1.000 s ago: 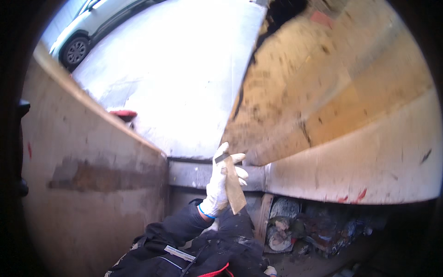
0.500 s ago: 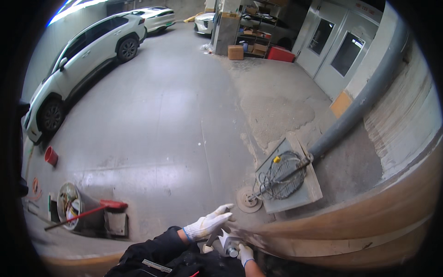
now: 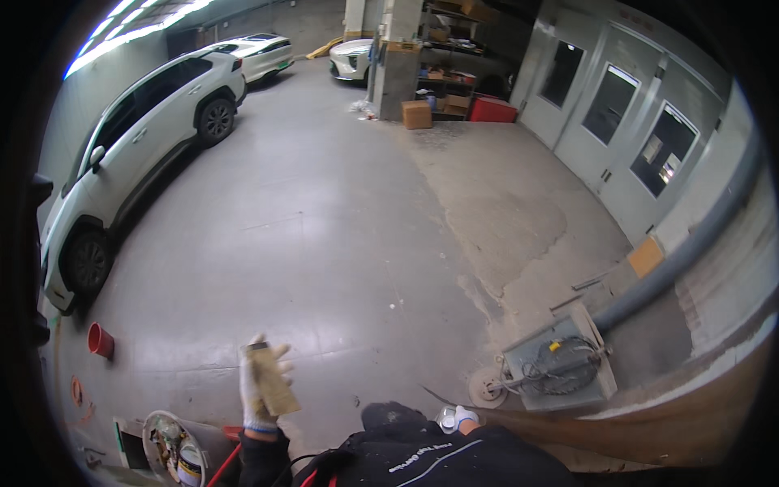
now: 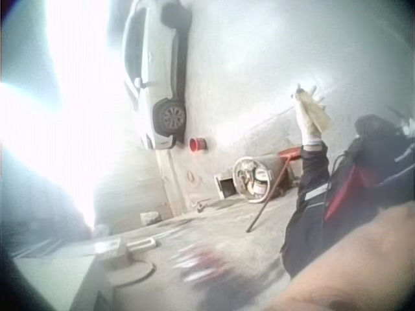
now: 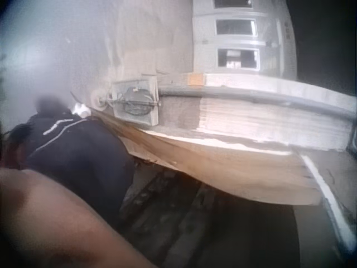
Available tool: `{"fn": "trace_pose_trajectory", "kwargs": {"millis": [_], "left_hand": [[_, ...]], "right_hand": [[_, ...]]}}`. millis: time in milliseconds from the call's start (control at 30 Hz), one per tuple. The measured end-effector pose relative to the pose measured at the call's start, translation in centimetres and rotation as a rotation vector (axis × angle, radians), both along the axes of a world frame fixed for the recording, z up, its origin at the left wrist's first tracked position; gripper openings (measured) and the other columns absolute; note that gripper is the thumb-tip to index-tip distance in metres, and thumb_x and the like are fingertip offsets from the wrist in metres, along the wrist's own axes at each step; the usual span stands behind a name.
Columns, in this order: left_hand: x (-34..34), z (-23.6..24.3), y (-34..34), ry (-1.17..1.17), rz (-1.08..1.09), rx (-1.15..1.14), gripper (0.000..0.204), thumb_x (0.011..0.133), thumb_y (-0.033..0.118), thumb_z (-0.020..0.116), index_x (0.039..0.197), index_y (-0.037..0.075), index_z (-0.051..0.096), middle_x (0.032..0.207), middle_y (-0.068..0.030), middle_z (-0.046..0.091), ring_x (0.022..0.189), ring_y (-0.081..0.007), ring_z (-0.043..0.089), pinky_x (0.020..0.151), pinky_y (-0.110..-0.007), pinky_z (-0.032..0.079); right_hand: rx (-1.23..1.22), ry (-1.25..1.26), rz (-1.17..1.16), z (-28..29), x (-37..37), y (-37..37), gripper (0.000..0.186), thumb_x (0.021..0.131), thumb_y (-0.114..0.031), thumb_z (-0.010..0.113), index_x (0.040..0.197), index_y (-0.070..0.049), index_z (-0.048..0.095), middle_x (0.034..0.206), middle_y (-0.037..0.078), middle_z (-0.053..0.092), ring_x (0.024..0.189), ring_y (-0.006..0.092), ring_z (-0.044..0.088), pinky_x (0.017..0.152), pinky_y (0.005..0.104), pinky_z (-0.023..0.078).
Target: The person applies a beige body filler to a white car's rear bumper using a metal spreader and a wooden block. They repeatedly transfer filler from the block to the spreader and smooth it over the taped-off area. The person then walks to a mixing station, scoops filler from a can, and adds a liquid hardener to the mixture.
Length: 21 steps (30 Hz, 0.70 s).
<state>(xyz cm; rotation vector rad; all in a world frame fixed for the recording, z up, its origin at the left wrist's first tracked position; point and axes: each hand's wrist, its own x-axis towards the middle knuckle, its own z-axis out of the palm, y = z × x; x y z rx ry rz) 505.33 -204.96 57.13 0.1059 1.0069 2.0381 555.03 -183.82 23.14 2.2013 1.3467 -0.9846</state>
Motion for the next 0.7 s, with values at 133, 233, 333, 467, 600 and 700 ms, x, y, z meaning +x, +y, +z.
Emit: {"fn": "trace_pose_trajectory", "kwargs": {"millis": [133, 233, 333, 467, 600, 700], "left_hand": [[-9.9, -0.8, -6.2, -0.079, 0.252, 0.146, 0.057, 0.112, 0.056, 0.056, 0.155, 0.018, 0.05, 0.128, -0.0255, 0.068, 0.079, -0.0257, 0.075, 0.057, -0.035, 0.066], [-17.4, -3.4, -8.7, -0.121, 0.339, 0.183, 0.05, 0.114, 0.055, 0.054, 0.148, 0.018, 0.053, 0.124, -0.025, 0.069, 0.078, -0.0262, 0.074, 0.057, -0.036, 0.066], [-25.3, -5.0, -9.9, -0.186, 0.326, 0.188, 0.047, 0.114, 0.056, 0.052, 0.144, 0.019, 0.054, 0.121, -0.0242, 0.07, 0.077, -0.0278, 0.072, 0.057, -0.038, 0.065], [-34.9, -4.7, -9.9, -0.317, 0.252, 0.232, 0.049, 0.114, 0.058, 0.051, 0.146, 0.021, 0.053, 0.127, -0.0248, 0.066, 0.085, -0.0307, 0.072, 0.063, -0.042, 0.064], [-41.0, -3.7, -13.1, -0.244, 0.466, 0.154, 0.055, 0.114, 0.054, 0.053, 0.158, 0.022, 0.047, 0.136, -0.0244, 0.063, 0.092, -0.0311, 0.073, 0.07, -0.041, 0.062], [-46.2, -5.0, -15.5, -0.205, 0.662, 0.045, 0.056, 0.115, 0.051, 0.053, 0.162, 0.021, 0.042, 0.136, -0.0229, 0.064, 0.093, -0.0284, 0.074, 0.069, -0.039, 0.061]], "right_hand": [[-0.084, -0.15, 0.124, -2.3, -8.9, 3.2, 0.073, 0.114, -0.06, 0.022, 0.16, -0.013, 0.054, 0.162, 0.021, 0.056, 0.151, 0.0412, 0.052, 0.124, 0.0558, 0.041], [-0.027, -0.247, -0.014, -4.0, -18.2, 6.2, 0.086, 0.112, -0.068, 0.021, 0.15, -0.005, 0.065, 0.161, 0.023, 0.057, 0.154, 0.0396, 0.048, 0.125, 0.0561, 0.039], [-0.033, -0.111, -0.063, -4.9, -29.5, 7.4, 0.076, 0.111, -0.063, 0.032, 0.149, -0.006, 0.066, 0.158, 0.022, 0.059, 0.149, 0.0397, 0.055, 0.12, 0.0563, 0.046], [-0.021, 0.019, 0.057, -5.2, -47.0, 7.9, 0.057, 0.106, -0.046, 0.048, 0.139, -0.004, 0.068, 0.136, 0.02, 0.066, 0.124, 0.037, 0.066, 0.102, 0.0551, 0.055], [0.101, 0.448, -0.045, -4.5, -65.2, 10.6, 0.038, 0.099, -0.025, 0.066, 0.128, 0.0, 0.069, 0.106, 0.016, 0.075, 0.095, 0.0334, 0.078, 0.079, 0.0535, 0.065], [0.081, 0.863, 0.019, -3.6, -78.4, 13.2, 0.041, 0.104, -0.028, 0.065, 0.127, 0.006, 0.071, 0.117, 0.017, 0.076, 0.094, 0.0303, 0.077, 0.078, 0.0482, 0.065]]}}
